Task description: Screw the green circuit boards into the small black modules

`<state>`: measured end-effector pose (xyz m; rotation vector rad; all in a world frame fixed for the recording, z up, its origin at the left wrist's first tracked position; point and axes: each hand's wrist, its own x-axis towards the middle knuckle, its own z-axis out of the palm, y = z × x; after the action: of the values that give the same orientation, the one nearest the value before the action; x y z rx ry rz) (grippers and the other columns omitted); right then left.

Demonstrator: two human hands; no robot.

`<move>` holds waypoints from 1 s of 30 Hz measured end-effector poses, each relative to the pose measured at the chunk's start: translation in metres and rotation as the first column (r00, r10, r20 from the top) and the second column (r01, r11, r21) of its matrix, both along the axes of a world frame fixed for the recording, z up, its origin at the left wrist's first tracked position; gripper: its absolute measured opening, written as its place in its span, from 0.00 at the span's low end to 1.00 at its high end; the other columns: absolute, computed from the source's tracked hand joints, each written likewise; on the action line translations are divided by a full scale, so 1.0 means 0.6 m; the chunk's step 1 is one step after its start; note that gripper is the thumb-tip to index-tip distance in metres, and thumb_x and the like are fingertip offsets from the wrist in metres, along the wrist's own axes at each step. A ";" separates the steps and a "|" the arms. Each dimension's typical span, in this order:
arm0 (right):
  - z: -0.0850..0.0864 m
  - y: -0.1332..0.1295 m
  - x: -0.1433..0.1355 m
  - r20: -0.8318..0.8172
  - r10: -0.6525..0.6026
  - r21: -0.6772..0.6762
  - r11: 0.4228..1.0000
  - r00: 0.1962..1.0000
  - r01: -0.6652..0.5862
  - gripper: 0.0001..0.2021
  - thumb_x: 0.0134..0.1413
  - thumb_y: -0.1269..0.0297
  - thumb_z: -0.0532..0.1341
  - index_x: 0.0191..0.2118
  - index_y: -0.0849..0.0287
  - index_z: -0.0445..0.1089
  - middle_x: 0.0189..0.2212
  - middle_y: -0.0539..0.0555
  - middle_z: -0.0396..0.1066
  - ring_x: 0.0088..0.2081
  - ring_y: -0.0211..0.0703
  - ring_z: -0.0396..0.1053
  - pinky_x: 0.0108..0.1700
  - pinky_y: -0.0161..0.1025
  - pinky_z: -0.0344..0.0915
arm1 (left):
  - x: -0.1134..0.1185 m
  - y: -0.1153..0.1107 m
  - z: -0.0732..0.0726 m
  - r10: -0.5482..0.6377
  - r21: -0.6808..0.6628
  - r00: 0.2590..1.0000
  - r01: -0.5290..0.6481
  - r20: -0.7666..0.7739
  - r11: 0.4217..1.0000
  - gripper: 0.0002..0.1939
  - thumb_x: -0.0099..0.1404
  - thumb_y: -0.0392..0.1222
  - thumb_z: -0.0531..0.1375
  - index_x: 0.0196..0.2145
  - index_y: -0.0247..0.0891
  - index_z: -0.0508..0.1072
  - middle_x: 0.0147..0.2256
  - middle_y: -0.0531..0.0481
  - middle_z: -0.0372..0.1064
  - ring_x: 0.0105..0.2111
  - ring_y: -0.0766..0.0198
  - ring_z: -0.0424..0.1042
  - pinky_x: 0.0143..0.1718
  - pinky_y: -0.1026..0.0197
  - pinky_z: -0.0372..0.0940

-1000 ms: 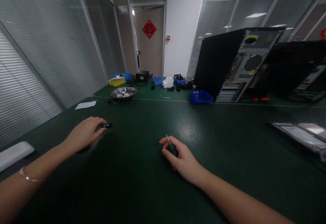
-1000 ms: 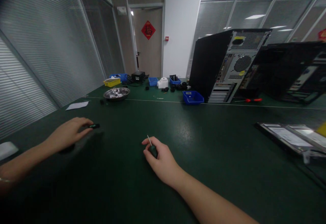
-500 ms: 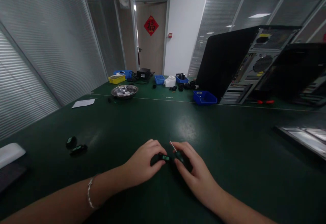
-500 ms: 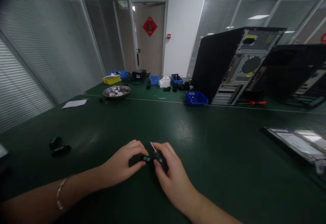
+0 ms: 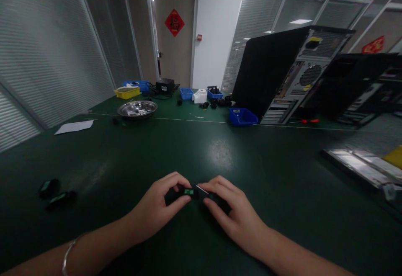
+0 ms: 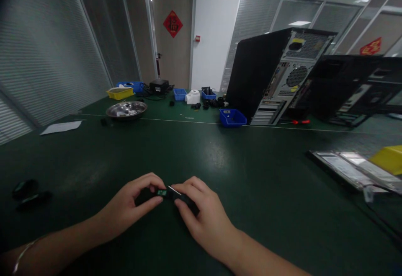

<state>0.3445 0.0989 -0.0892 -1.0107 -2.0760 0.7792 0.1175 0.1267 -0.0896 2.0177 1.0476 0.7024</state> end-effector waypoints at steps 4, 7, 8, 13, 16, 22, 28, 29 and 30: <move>0.006 0.011 0.015 0.087 -0.025 0.072 0.997 0.996 0.019 0.17 0.64 0.73 0.56 0.55 0.52 0.69 0.44 0.55 0.71 0.45 0.47 0.69 0.48 0.45 0.67 | -0.003 0.004 -0.003 0.037 -0.017 0.999 -0.037 0.039 0.999 0.08 0.66 0.38 0.59 0.43 0.40 0.74 0.39 0.50 0.70 0.40 0.59 0.68 0.43 0.56 0.63; 0.005 0.018 0.025 0.132 -0.069 0.124 0.991 0.989 0.052 0.17 0.64 0.74 0.55 0.53 0.51 0.71 0.44 0.55 0.72 0.45 0.48 0.69 0.50 0.47 0.66 | -0.007 0.005 -0.005 0.038 -0.035 0.997 -0.036 0.067 0.999 0.09 0.66 0.38 0.59 0.45 0.42 0.74 0.41 0.49 0.70 0.41 0.59 0.69 0.43 0.56 0.64; 0.003 0.019 0.026 0.139 -0.073 0.127 0.990 0.988 0.055 0.16 0.64 0.74 0.55 0.53 0.51 0.72 0.43 0.55 0.73 0.45 0.48 0.70 0.49 0.47 0.67 | -0.008 0.006 -0.006 0.044 -0.040 0.996 -0.042 0.071 0.998 0.09 0.66 0.38 0.59 0.44 0.42 0.74 0.41 0.49 0.70 0.41 0.59 0.69 0.43 0.56 0.64; -0.005 0.017 0.020 0.144 -0.046 0.116 0.993 0.988 0.030 0.16 0.64 0.72 0.56 0.53 0.50 0.73 0.41 0.55 0.73 0.42 0.47 0.70 0.44 0.46 0.69 | -0.009 0.008 -0.008 0.057 -0.050 0.996 -0.054 0.070 0.997 0.08 0.66 0.37 0.59 0.43 0.41 0.74 0.40 0.50 0.70 0.40 0.60 0.69 0.42 0.56 0.64; -0.005 0.016 0.017 0.138 -0.039 0.111 0.994 0.990 0.024 0.16 0.64 0.73 0.56 0.52 0.52 0.73 0.39 0.55 0.74 0.40 0.47 0.71 0.44 0.45 0.69 | -0.008 0.009 -0.011 0.050 -0.055 0.996 -0.047 0.069 0.997 0.08 0.65 0.37 0.59 0.43 0.41 0.74 0.39 0.50 0.70 0.39 0.60 0.69 0.41 0.57 0.64; -0.008 0.016 0.018 0.103 -0.007 0.090 0.996 0.995 -0.003 0.16 0.63 0.73 0.56 0.51 0.53 0.75 0.38 0.55 0.74 0.39 0.45 0.71 0.40 0.42 0.69 | -0.008 0.010 -0.017 0.031 -0.048 0.996 -0.027 0.078 0.998 0.08 0.65 0.37 0.60 0.43 0.40 0.74 0.38 0.50 0.70 0.38 0.61 0.69 0.41 0.57 0.64; -0.005 0.012 0.015 0.142 -0.014 0.114 0.993 0.990 -0.002 0.16 0.63 0.73 0.56 0.51 0.52 0.75 0.38 0.55 0.74 0.38 0.46 0.71 0.40 0.44 0.68 | -0.007 0.008 -0.017 -0.011 -0.031 0.996 0.014 0.086 0.999 0.08 0.64 0.36 0.61 0.43 0.41 0.75 0.37 0.50 0.70 0.37 0.61 0.69 0.40 0.58 0.63; -0.004 0.012 0.015 0.157 -0.023 0.124 0.992 0.987 0.003 0.16 0.63 0.73 0.56 0.51 0.52 0.75 0.38 0.55 0.74 0.38 0.47 0.70 0.41 0.44 0.68 | -0.007 0.007 -0.017 -0.020 -0.031 0.996 0.023 0.088 0.999 0.09 0.64 0.36 0.61 0.43 0.41 0.75 0.37 0.50 0.70 0.37 0.61 0.69 0.40 0.58 0.63; -0.003 0.012 0.015 0.171 -0.031 0.133 0.991 0.985 0.008 0.16 0.63 0.73 0.56 0.51 0.52 0.75 0.38 0.55 0.74 0.39 0.47 0.70 0.41 0.45 0.68 | -0.007 0.006 -0.017 -0.027 -0.031 0.996 0.030 0.089 0.999 0.09 0.64 0.36 0.61 0.43 0.41 0.75 0.37 0.50 0.70 0.37 0.61 0.69 0.40 0.58 0.63</move>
<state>0.3535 0.1061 -0.0911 -1.0552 -2.2286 0.5519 0.1135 0.1305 -0.0996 1.9528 0.9708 0.7482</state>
